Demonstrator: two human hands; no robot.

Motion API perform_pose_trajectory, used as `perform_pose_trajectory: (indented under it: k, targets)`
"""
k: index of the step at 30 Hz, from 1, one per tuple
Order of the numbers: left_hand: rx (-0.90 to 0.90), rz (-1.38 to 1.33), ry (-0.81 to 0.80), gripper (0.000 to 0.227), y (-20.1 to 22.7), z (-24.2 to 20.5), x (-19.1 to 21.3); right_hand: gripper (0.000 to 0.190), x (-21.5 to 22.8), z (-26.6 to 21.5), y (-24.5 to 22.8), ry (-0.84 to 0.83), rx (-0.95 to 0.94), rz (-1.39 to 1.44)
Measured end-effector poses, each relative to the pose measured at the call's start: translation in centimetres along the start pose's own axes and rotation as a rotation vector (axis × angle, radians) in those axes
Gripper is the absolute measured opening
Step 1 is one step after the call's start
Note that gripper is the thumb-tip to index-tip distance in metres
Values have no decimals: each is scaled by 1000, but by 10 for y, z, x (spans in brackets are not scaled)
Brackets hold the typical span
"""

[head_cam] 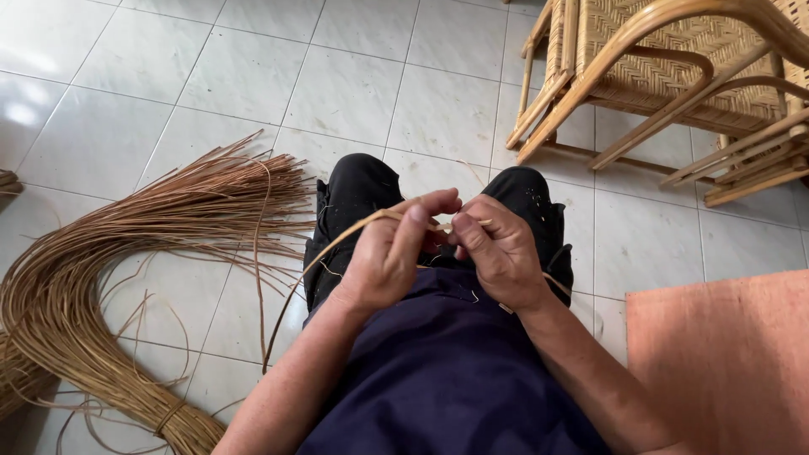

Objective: Trimming and smoothing thin strips of rattan using a hand knife while seated on the floor.

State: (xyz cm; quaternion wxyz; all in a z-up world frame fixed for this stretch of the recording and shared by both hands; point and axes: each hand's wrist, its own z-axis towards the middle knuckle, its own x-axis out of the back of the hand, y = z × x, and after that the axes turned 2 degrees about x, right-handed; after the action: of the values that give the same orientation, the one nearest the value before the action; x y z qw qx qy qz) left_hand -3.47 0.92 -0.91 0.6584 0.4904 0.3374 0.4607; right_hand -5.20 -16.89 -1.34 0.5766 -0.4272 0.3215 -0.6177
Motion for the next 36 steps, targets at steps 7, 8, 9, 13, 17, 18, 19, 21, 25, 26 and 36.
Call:
perform_pose_trajectory:
  k: [7,8,9,13,17,18,19,21,25,26,36]
  targets:
    - [144,-192,73,53,-7,1,-4,35,-7,-8,-6,68,-133,162]
    - [150,-266,99,54,-10,1,-3,36,-9,-7,-12,95,-134,189]
    - [155,-340,126,55,-12,1,-1,37,-11,-6,-18,120,-134,216]
    - [167,-408,141,56,-23,0,5,39,-12,-8,-9,155,-162,307]
    - [213,-613,196,61,-41,4,12,38,-8,-15,12,248,-257,476]
    - [236,-686,226,63,-46,5,14,39,-7,-16,19,285,-275,569]
    - [236,-686,227,63,-46,7,27,39,0,-15,21,285,-275,570]
    - [291,-787,387,57,-47,11,51,39,15,-14,24,313,-306,608]
    - [267,-770,392,54,-58,8,63,39,10,-28,40,317,-286,471]
    - [257,-791,349,55,-57,6,58,40,11,-30,44,303,-285,484]
    - [125,-902,29,59,-55,6,29,45,67,20,11,95,-144,-206]
